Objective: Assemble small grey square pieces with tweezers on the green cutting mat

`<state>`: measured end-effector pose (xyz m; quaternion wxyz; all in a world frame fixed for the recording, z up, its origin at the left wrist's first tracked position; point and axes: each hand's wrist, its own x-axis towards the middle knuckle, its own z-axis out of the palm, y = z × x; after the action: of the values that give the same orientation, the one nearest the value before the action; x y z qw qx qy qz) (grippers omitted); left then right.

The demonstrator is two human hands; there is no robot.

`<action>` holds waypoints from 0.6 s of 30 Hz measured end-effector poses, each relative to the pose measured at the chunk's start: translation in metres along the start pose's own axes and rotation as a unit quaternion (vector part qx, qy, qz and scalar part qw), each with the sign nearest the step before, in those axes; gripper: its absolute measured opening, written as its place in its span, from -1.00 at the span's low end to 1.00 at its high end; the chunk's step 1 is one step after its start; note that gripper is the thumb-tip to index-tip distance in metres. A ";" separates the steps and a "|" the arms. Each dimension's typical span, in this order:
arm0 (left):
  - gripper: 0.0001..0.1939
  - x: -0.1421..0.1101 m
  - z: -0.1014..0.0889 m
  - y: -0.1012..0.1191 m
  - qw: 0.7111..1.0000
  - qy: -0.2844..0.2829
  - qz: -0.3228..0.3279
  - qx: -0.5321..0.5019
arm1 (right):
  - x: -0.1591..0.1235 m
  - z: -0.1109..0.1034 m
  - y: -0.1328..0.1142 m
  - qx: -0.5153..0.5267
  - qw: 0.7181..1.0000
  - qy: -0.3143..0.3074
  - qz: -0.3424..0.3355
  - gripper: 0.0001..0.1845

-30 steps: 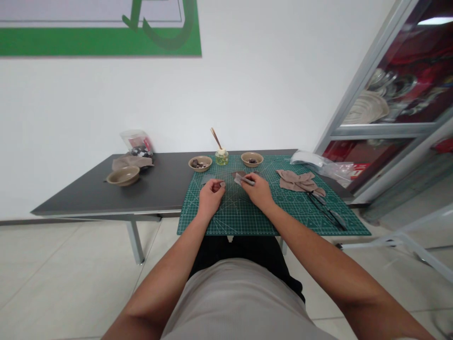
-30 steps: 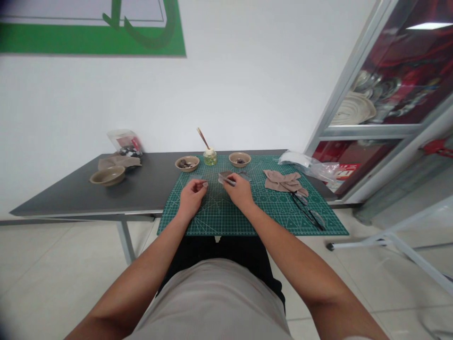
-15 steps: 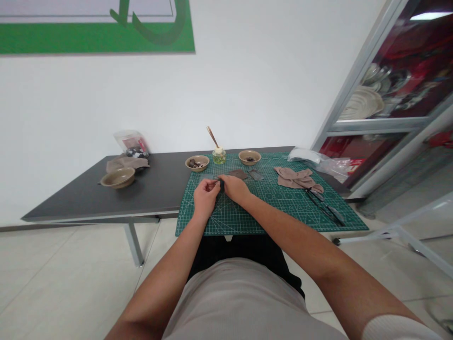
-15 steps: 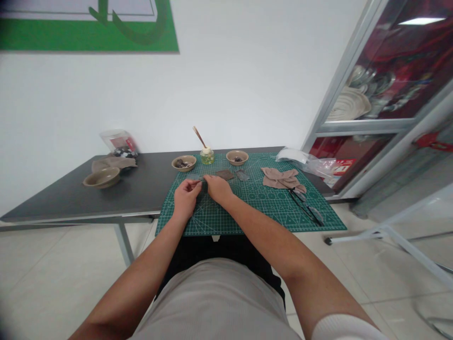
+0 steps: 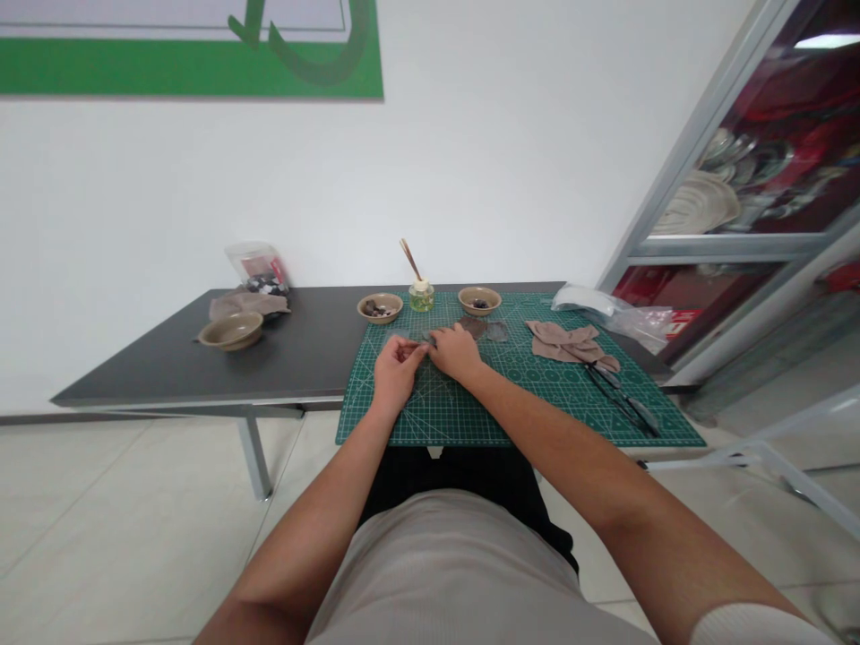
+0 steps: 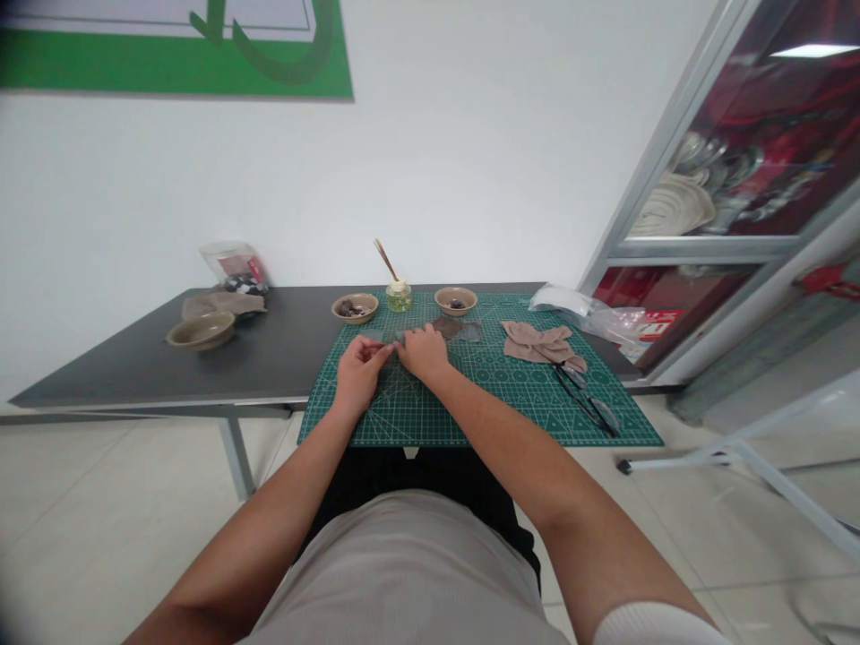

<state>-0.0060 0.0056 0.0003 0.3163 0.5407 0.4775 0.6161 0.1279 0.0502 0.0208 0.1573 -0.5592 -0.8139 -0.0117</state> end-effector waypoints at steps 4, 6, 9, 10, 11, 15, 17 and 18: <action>-0.85 0.000 0.000 0.003 1.000 -0.002 -0.004 -0.020 | 0.003 -0.002 -0.008 -0.001 1.000 0.015 -0.012 -0.56; -0.84 -0.001 -0.001 0.003 0.999 0.012 -0.010 -0.028 | 0.005 0.000 -0.013 0.015 0.998 0.022 -0.057 -0.50; -0.81 -0.003 -0.002 0.002 0.998 0.046 -0.010 -0.052 | 0.010 0.005 -0.019 0.055 0.990 -0.008 -0.132 -0.37; -0.81 -0.003 -0.002 0.001 0.997 0.056 -0.009 -0.061 | 0.011 0.008 -0.020 0.062 0.987 -0.023 -0.145 -0.35; -0.80 -0.003 -0.003 0.001 0.996 0.063 -0.009 -0.068 | 0.013 0.010 -0.021 0.063 0.986 -0.036 -0.152 -0.35; -0.82 -0.006 -0.004 0.000 0.996 0.081 -0.002 -0.038 | 0.021 0.017 -0.023 0.059 0.982 -0.055 -0.172 -0.42; -0.81 -0.008 -0.005 0.002 0.995 0.093 0.032 0.014 | 0.025 0.018 -0.026 0.075 0.982 -0.050 -0.167 -0.53; -0.81 -0.010 -0.007 0.003 0.993 0.095 0.053 0.041 | 0.028 0.018 -0.028 0.086 0.982 -0.048 -0.164 -0.59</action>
<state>-0.0099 -0.0058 -0.0005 0.2144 0.5170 0.5004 0.6606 0.0893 0.0683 0.0154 0.1615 -0.4023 -0.8992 0.0595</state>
